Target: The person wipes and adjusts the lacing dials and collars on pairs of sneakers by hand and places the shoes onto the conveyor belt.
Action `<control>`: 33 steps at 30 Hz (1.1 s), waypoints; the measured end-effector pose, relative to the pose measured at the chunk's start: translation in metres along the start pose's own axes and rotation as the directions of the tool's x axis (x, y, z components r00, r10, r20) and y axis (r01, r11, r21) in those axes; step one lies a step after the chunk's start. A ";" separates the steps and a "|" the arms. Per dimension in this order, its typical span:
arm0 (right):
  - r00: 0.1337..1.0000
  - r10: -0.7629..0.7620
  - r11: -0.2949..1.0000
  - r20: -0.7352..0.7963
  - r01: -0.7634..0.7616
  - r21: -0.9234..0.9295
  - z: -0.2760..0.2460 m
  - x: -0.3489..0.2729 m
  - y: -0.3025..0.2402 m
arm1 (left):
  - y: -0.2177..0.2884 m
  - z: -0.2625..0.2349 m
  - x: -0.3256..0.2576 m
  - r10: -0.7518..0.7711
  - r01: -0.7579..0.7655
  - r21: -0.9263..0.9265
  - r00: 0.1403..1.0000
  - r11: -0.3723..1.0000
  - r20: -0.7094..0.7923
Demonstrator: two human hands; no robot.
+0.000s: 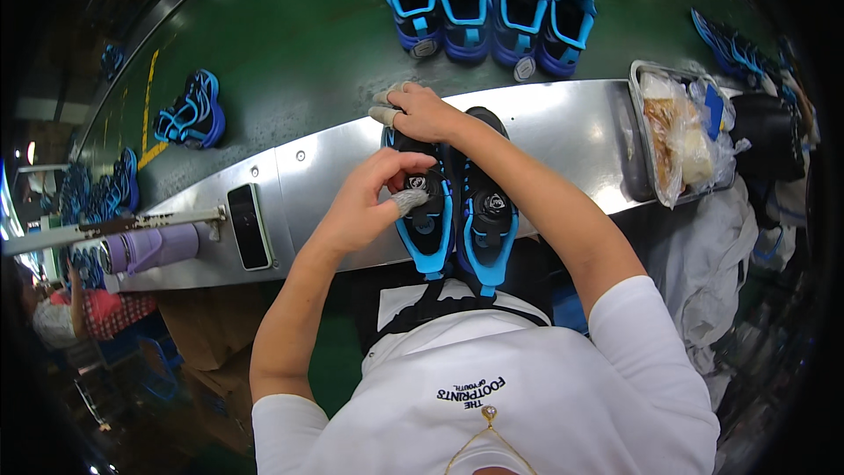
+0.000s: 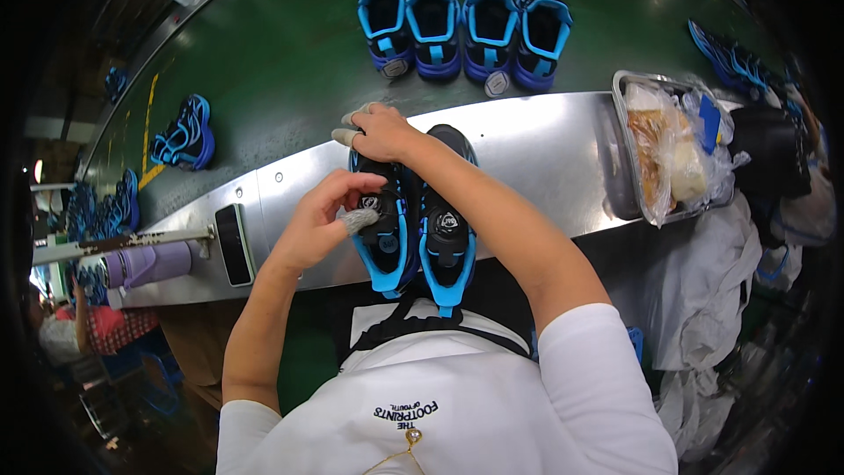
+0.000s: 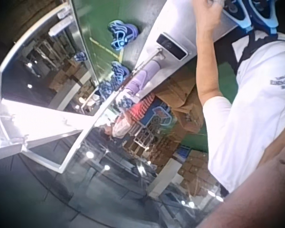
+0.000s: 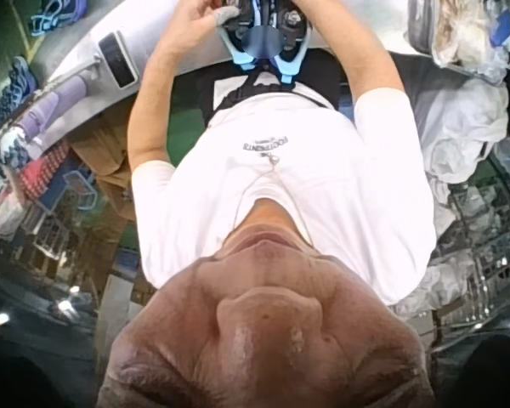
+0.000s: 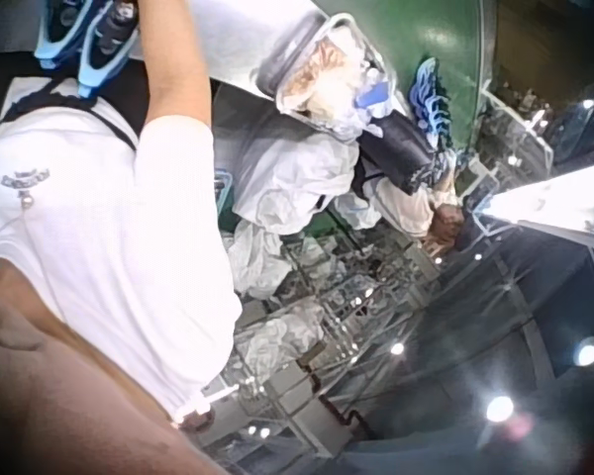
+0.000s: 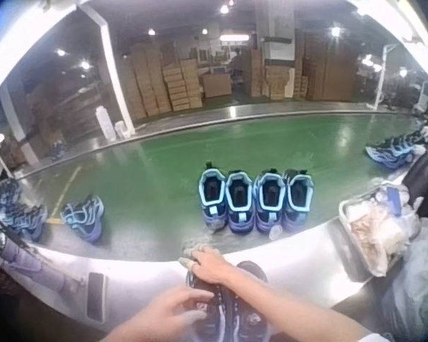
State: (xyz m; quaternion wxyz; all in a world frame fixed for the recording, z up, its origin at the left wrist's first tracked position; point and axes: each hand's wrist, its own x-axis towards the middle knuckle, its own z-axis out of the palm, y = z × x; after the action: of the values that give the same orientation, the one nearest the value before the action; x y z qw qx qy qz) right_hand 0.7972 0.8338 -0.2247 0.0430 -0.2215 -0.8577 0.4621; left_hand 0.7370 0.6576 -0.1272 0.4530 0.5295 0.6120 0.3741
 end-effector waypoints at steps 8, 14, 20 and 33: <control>1.000 0.013 1.000 -0.028 -0.012 0.025 0.000 -0.003 -0.002 | -0.002 0.019 -0.001 -0.061 0.067 0.031 0.984 0.997 -0.169; 0.999 -0.017 0.999 -0.036 0.018 0.029 0.003 -0.003 0.003 | -0.008 0.006 -0.001 -0.023 0.024 0.012 0.999 1.000 -0.044; 0.997 -0.061 0.998 -0.050 0.062 0.028 0.005 0.001 0.008 | -0.015 0.025 -0.006 0.091 0.015 0.282 0.928 0.959 -0.361; 0.999 -0.049 0.998 -0.005 0.049 -0.041 0.000 -0.007 -0.007 | -0.038 -0.002 0.013 0.192 -0.202 0.082 0.975 0.976 0.114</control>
State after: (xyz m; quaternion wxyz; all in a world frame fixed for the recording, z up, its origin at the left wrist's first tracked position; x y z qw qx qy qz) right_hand 0.8009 0.8270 -0.2180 0.0521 -0.2027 -0.8720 0.4424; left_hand 0.7229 0.6645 -0.1642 0.4200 0.6270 0.5486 0.3598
